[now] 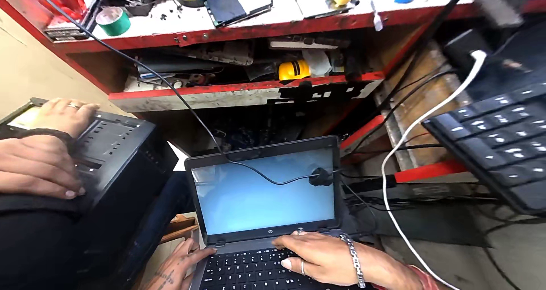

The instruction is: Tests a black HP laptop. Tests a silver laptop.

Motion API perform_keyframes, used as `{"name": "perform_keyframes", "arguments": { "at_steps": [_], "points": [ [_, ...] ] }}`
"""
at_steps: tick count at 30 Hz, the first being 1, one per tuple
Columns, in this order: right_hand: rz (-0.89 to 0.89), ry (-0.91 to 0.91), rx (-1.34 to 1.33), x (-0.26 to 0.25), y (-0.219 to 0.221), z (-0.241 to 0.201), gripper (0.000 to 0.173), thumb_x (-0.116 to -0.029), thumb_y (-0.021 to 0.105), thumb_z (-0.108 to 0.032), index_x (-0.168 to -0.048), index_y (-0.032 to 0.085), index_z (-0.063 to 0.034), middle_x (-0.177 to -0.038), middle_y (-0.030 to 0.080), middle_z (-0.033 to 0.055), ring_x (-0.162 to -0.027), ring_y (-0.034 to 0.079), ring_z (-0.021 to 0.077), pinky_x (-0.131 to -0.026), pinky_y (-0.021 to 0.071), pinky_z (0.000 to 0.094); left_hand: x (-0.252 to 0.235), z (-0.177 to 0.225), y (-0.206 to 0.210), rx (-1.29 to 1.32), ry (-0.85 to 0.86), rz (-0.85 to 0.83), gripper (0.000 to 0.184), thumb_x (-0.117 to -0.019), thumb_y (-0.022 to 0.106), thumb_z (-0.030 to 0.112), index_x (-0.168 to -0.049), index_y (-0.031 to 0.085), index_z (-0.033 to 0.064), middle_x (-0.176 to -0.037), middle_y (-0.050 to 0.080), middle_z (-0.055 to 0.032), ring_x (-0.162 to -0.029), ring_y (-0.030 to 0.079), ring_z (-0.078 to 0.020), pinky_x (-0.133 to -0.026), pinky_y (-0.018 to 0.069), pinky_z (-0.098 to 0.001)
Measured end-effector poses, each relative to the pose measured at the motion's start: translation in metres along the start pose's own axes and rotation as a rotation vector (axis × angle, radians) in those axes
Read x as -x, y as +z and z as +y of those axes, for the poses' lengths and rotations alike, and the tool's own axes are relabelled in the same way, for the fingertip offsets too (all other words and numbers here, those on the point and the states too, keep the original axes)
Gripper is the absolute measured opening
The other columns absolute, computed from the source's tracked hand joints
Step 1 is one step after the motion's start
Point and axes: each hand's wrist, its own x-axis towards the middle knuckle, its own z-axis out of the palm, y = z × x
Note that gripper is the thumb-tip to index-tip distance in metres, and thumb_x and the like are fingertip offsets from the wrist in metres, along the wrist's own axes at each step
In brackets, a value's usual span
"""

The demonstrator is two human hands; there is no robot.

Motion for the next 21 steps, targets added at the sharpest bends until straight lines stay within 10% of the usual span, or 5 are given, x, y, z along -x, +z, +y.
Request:
{"name": "perform_keyframes", "arguments": {
  "at_steps": [21],
  "points": [
    [-0.012,0.022,-0.011,0.001,-0.006,-0.004,0.047,-0.1112,0.042,-0.027,-0.151,0.043,-0.0018,-0.140,0.058,0.0236,-0.131,0.055,0.0399,-0.113,0.0376,0.0575,0.006,-0.001,0.009,-0.093,0.039,0.097,0.056,-0.0735,0.062,-0.014,-0.126,0.068,0.0054,-0.112,0.066,-0.0222,-0.105,0.065,-0.0436,-0.090,0.0533,-0.0590]
  ]
}}
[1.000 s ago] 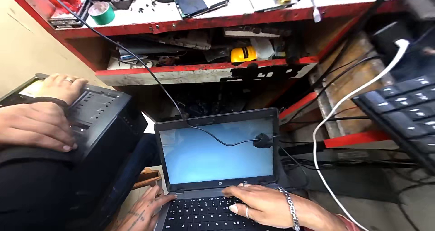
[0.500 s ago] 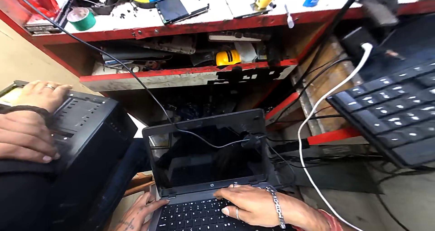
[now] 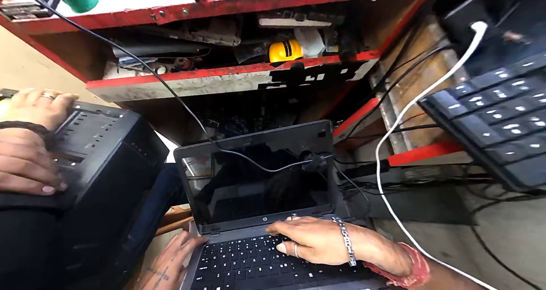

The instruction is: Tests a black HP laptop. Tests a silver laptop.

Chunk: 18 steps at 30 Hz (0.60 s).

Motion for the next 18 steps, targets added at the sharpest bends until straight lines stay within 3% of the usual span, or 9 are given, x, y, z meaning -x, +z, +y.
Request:
{"name": "perform_keyframes", "arguments": {
  "at_steps": [8,18],
  "points": [
    [-0.005,-0.001,-0.013,-0.0003,0.0006,0.0007,0.048,-0.1112,0.042,-0.027,-0.151,0.043,-0.0011,-0.142,0.056,0.0236,-0.135,0.052,0.0390,-0.115,0.0350,0.0556,0.0006,0.0002,0.0039,-0.010,-0.014,0.040,0.058,-0.0706,0.061,-0.014,-0.123,0.071,0.0080,-0.110,0.068,-0.0187,-0.103,0.066,-0.0415,-0.088,0.0546,-0.0570],
    [-0.012,-0.004,-0.012,0.0004,0.0000,0.0010,0.048,-0.1110,0.043,-0.027,-0.152,0.042,-0.0018,-0.142,0.057,0.0226,-0.134,0.053,0.0386,-0.114,0.0359,0.0562,-0.0001,0.0035,0.0021,0.007,-0.051,0.017,0.055,-0.0745,0.061,-0.013,-0.124,0.071,0.0083,-0.111,0.067,-0.0196,-0.105,0.065,-0.0415,-0.089,0.0540,-0.0574]
  ]
}}
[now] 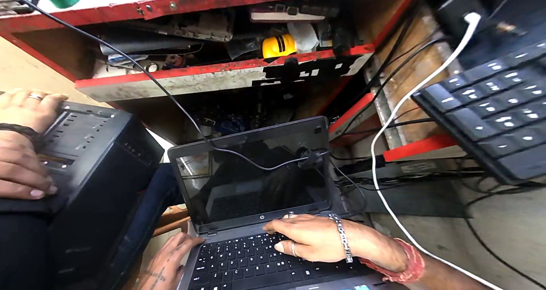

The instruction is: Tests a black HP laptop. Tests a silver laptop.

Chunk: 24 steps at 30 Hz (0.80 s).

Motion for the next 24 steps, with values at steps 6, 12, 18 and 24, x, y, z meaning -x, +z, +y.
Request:
{"name": "perform_keyframes", "arguments": {
  "at_steps": [6,12,18,24],
  "points": [
    [0.005,0.001,-0.008,-0.0007,0.0009,0.0008,0.048,-0.1109,0.043,-0.027,-0.152,0.042,-0.0014,-0.142,0.056,0.0231,-0.134,0.053,0.0385,-0.115,0.0356,0.0560,-0.0003,0.0018,-0.0007,0.004,-0.006,-0.004,0.051,-0.0767,0.062,-0.009,-0.124,0.071,0.0079,-0.111,0.067,-0.0197,-0.104,0.065,-0.0415,-0.089,0.0536,-0.0569],
    [0.011,-0.002,-0.002,-0.0002,0.0006,0.0004,0.048,-0.1108,0.043,-0.028,-0.151,0.043,-0.0020,-0.141,0.057,0.0232,-0.132,0.054,0.0393,-0.113,0.0373,0.0571,-0.0006,0.0018,-0.0008,0.016,-0.018,-0.001,0.049,-0.0783,0.063,-0.009,-0.123,0.071,0.0072,-0.111,0.067,-0.0201,-0.104,0.065,-0.0415,-0.089,0.0538,-0.0575],
    [-0.005,0.010,0.003,-0.0003,-0.0008,-0.0009,0.048,-0.1110,0.043,-0.028,-0.152,0.042,-0.0024,-0.141,0.057,0.0238,-0.133,0.053,0.0400,-0.113,0.0364,0.0580,-0.0011,0.0015,-0.0012,0.025,-0.006,-0.006,0.049,-0.0783,0.061,-0.010,-0.123,0.071,0.0059,-0.110,0.067,-0.0205,-0.103,0.065,-0.0408,-0.090,0.0536,-0.0565],
    [-0.002,0.003,0.007,-0.0007,-0.0008,-0.0001,0.047,-0.1107,0.044,-0.026,-0.152,0.043,-0.0022,-0.140,0.057,0.0239,-0.132,0.055,0.0399,-0.112,0.0377,0.0575,-0.0005,-0.0002,0.0000,0.014,0.001,0.001,0.050,-0.0778,0.060,-0.010,-0.123,0.071,0.0072,-0.110,0.067,-0.0194,-0.103,0.066,-0.0396,-0.090,0.0541,-0.0557]
  ]
}}
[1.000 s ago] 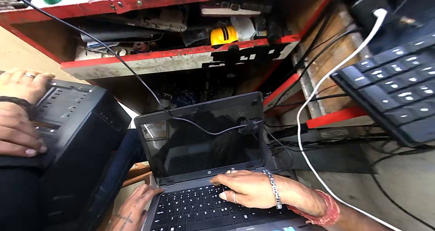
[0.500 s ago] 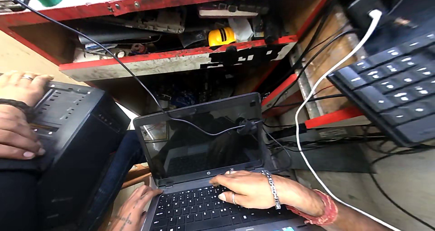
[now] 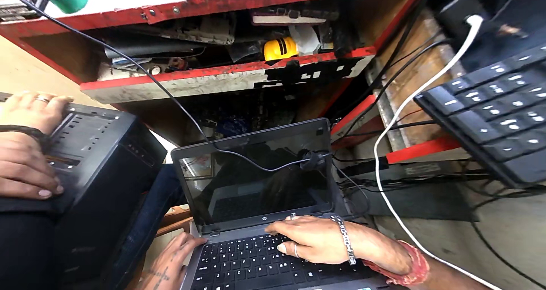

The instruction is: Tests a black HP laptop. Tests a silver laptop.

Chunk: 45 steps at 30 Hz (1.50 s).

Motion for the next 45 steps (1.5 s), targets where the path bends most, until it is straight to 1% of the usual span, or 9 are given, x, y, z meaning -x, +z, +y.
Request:
{"name": "perform_keyframes", "arguments": {
  "at_steps": [4,13,16,19,22,26,30,34,45],
  "points": [
    [-0.009,0.002,-0.003,-0.001,0.000,0.000,0.048,-0.1109,0.043,-0.026,-0.152,0.042,-0.0025,-0.144,0.056,0.0225,-0.134,0.053,0.0388,-0.114,0.0361,0.0561,0.001,-0.001,0.003,-0.019,0.000,0.041,0.049,-0.0789,0.058,-0.007,-0.122,0.072,0.0110,-0.109,0.068,-0.0160,-0.103,0.066,-0.0361,-0.090,0.0548,-0.0530],
    [-0.016,0.010,0.020,-0.001,-0.001,0.000,0.048,-0.1112,0.042,-0.027,-0.153,0.041,-0.0033,-0.144,0.055,0.0219,-0.134,0.053,0.0388,-0.113,0.0368,0.0562,0.001,-0.002,0.005,-0.022,0.001,0.032,0.051,-0.0776,0.060,-0.010,-0.122,0.072,0.0105,-0.109,0.067,-0.0178,-0.103,0.066,-0.0380,-0.089,0.0551,-0.0543],
    [-0.019,0.007,0.017,-0.001,-0.001,-0.001,0.048,-0.1113,0.041,-0.027,-0.153,0.041,-0.0028,-0.144,0.056,0.0227,-0.134,0.053,0.0393,-0.114,0.0361,0.0565,-0.001,0.003,0.001,-0.045,-0.022,-0.014,0.054,-0.0840,0.053,-0.011,-0.128,0.071,0.0145,-0.109,0.066,-0.0189,-0.100,0.066,-0.0383,-0.086,0.0551,-0.0546],
    [-0.007,-0.006,0.018,-0.001,0.000,0.001,0.047,-0.1111,0.042,-0.026,-0.152,0.042,-0.0021,-0.141,0.057,0.0230,-0.133,0.054,0.0397,-0.113,0.0366,0.0572,-0.004,0.010,-0.005,-0.048,-0.065,-0.087,0.051,-0.0917,0.049,-0.008,-0.132,0.069,0.0169,-0.110,0.064,-0.0204,-0.101,0.065,-0.0389,-0.087,0.0547,-0.0551],
    [-0.005,0.000,0.011,-0.001,0.000,0.001,0.047,-0.1111,0.042,-0.026,-0.152,0.042,-0.0024,-0.141,0.057,0.0240,-0.132,0.054,0.0405,-0.113,0.0367,0.0575,-0.005,0.012,-0.007,-0.069,-0.068,-0.110,0.051,-0.0923,0.049,-0.007,-0.133,0.068,0.0179,-0.111,0.064,-0.0215,-0.101,0.065,-0.0405,-0.085,0.0549,-0.0561],
    [-0.004,0.005,0.010,-0.001,0.001,0.001,0.047,-0.1111,0.042,-0.026,-0.152,0.042,-0.0029,-0.141,0.057,0.0234,-0.132,0.054,0.0402,-0.113,0.0368,0.0573,-0.006,0.014,-0.006,-0.143,-0.062,-0.102,0.046,-0.0973,0.048,-0.003,-0.132,0.069,0.0196,-0.110,0.065,-0.0224,-0.100,0.066,-0.0419,-0.085,0.0548,-0.0560],
    [-0.007,0.014,0.003,0.000,0.001,0.000,0.048,-0.1112,0.042,-0.027,-0.153,0.042,-0.0035,-0.142,0.056,0.0236,-0.134,0.052,0.0405,-0.114,0.0360,0.0578,-0.004,0.015,-0.006,-0.140,-0.069,-0.095,0.047,-0.0973,0.048,-0.003,-0.132,0.069,0.0204,-0.110,0.065,-0.0216,-0.100,0.066,-0.0412,-0.084,0.0550,-0.0558],
    [-0.008,0.004,0.015,0.000,0.000,0.001,0.047,-0.1112,0.042,-0.026,-0.152,0.042,-0.0029,-0.140,0.057,0.0239,-0.132,0.054,0.0405,-0.112,0.0373,0.0575,-0.003,0.012,-0.004,-0.148,-0.044,-0.070,0.045,-0.0979,0.048,-0.002,-0.131,0.070,0.0200,-0.109,0.066,-0.0216,-0.099,0.066,-0.0406,-0.084,0.0554,-0.0540],
    [-0.004,-0.008,-0.012,0.000,0.000,0.001,0.047,-0.1112,0.042,-0.026,-0.153,0.042,-0.0021,-0.143,0.056,0.0235,-0.134,0.053,0.0400,-0.114,0.0356,0.0568,-0.003,0.011,-0.003,-0.172,-0.018,-0.052,0.045,-0.0983,0.048,0.000,-0.131,0.071,0.0202,-0.109,0.066,-0.0220,-0.099,0.067,-0.0402,-0.085,0.0554,-0.0529]
  ]
}}
